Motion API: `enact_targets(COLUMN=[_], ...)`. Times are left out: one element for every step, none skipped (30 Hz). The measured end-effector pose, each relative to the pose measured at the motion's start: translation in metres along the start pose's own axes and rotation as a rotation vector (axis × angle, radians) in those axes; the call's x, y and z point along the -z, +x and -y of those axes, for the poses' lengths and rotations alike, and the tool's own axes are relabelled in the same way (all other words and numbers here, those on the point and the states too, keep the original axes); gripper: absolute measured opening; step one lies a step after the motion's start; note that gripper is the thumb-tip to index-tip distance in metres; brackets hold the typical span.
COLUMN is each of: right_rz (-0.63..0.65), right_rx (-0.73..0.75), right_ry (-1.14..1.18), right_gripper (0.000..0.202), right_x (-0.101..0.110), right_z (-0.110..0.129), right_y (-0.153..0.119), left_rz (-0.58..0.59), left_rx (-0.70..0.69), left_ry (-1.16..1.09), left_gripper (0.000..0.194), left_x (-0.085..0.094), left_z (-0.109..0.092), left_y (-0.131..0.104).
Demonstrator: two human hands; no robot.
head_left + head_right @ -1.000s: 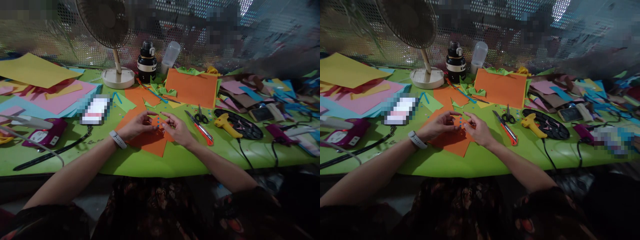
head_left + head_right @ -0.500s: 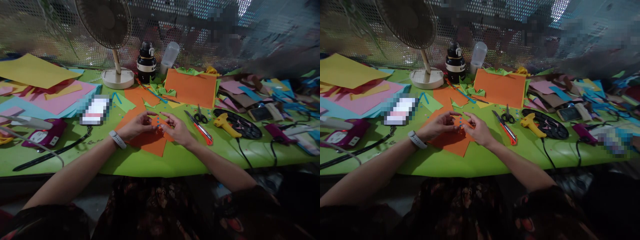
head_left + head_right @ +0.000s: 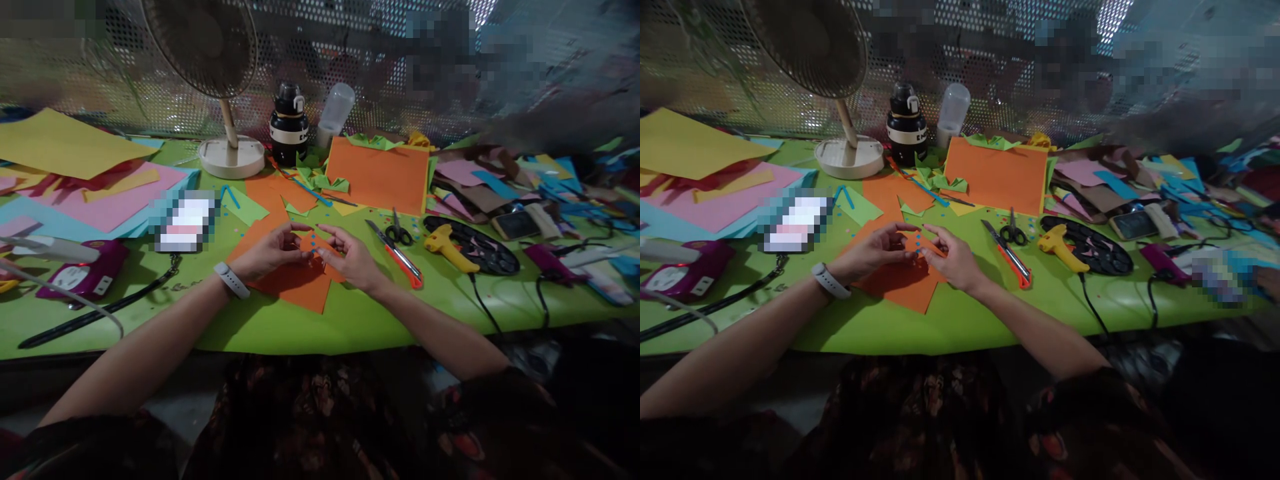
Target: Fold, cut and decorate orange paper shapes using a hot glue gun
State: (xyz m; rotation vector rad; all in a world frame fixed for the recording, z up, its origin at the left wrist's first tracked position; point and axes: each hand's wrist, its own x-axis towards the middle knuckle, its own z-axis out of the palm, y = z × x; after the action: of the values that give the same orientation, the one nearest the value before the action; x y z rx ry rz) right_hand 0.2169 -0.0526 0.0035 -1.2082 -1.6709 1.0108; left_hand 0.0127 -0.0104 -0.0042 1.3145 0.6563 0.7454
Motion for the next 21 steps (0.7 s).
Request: enact_targets(right_rz=[0.001, 0.003, 0.006, 0.006, 0.005, 0.003, 0.001, -0.002, -0.003, -0.001, 0.003, 0.006, 0.008, 0.01, 0.009, 0.006, 0.006, 0.006, 0.005, 0.004, 0.003], right_rx=[-0.003, -0.006, -0.008, -0.009, -0.007, -0.004, 0.001, 0.007, 0.012, 0.016, 0.017, 0.017, 0.015, 0.014, 0.015, 0.018, 0.022, 0.026, 0.028, 0.029, 0.029], right_ry=[0.002, 0.002, 0.0, -0.005, -0.011, -0.018, -0.025, -0.03, -0.033, -0.035, -0.035, -0.031, -0.026, -0.021, -0.013, -0.005, 0.003, 0.009, 0.013, 0.014, 0.012], right_gripper=[0.057, 0.057, 0.056, 0.056, 0.055, 0.055, 0.055, 0.055, 0.056, 0.056, 0.056, 0.056, 0.057, 0.057, 0.057, 0.057, 0.057, 0.056, 0.056, 0.056, 0.056], right_x=[0.0001, 0.0001, 0.0001, 0.0001, 0.0001, 0.0, -0.0002, -0.0003, -0.0004, -0.0005, -0.0005, -0.0004, -0.0003, -0.0001, 0.0002, 0.0006, 0.001, 0.0014, 0.0018, 0.0021, 0.0024], right_z=[0.0008, 0.0016, 0.0022, 0.0025, 0.0024, 0.0022, 0.0017, 0.0012, 0.0007, 0.0003, -0.0001, -0.0005, -0.0009, -0.0015, -0.0023, -0.0032, -0.0042, -0.0052, -0.006, -0.0065, -0.0068], right_y=[-0.0002, -0.0003, -0.0004, -0.0004, -0.0003, -0.0002, 0.0001, 0.0003, 0.0005, 0.0007, 0.0009, 0.001, 0.001, 0.0011, 0.0012, 0.0014, 0.0016, 0.0017, 0.0019, 0.002, 0.002], left_rz=[-0.003, -0.008, -0.013, -0.018, -0.022, -0.022, -0.019, -0.017, -0.014, -0.011, -0.008, -0.005, -0.002, 0.0, -0.001, -0.005, -0.008, -0.012, -0.016, -0.02, -0.024], left_rx=[-0.002, 0.0, 0.005, 0.011, 0.017, 0.021, 0.024, 0.022, 0.02, 0.019, 0.019, 0.019, 0.02, 0.022, 0.024, 0.025, 0.029, 0.035, 0.041, 0.047, 0.051], left_ry=[0.003, 0.01, 0.018, 0.025, 0.029, 0.029, 0.025, 0.018, 0.01, 0.005, 0.003, 0.002, 0.002, 0.004, 0.004, 0.003, 0.001, -0.002, -0.005, -0.009, -0.009], left_gripper=[0.054, 0.055, 0.055, 0.055, 0.056, 0.056, 0.056, 0.056, 0.056, 0.055, 0.055, 0.055, 0.055, 0.056, 0.056, 0.056, 0.056, 0.057, 0.057, 0.058, 0.059], left_x=[-0.0002, -0.0004, -0.0006, -0.0008, -0.0009, -0.0008, -0.0006, -0.0003, 0.0001, 0.0004, 0.0007, 0.0009, 0.0009, 0.0007, 0.0005, 0.0001, -0.0002, -0.0004, -0.0005, -0.0005, -0.0003], left_z=[-0.0004, -0.0009, -0.0013, -0.0017, -0.0019, -0.0019, -0.0017, -0.0014, -0.001, -0.0007, -0.0004, -0.0004, -0.0006, -0.001, -0.0016, -0.0023, -0.0031, -0.0039, -0.0047, -0.0053, -0.0058], left_y=[-0.0001, -0.0003, -0.0004, -0.0005, -0.0006, -0.0005, -0.0004, -0.0002, 0.0, 0.0002, 0.0003, 0.0003, 0.0003, 0.0001, -0.0002, -0.0005, -0.0009, -0.0013, -0.0016, -0.0018, -0.002])
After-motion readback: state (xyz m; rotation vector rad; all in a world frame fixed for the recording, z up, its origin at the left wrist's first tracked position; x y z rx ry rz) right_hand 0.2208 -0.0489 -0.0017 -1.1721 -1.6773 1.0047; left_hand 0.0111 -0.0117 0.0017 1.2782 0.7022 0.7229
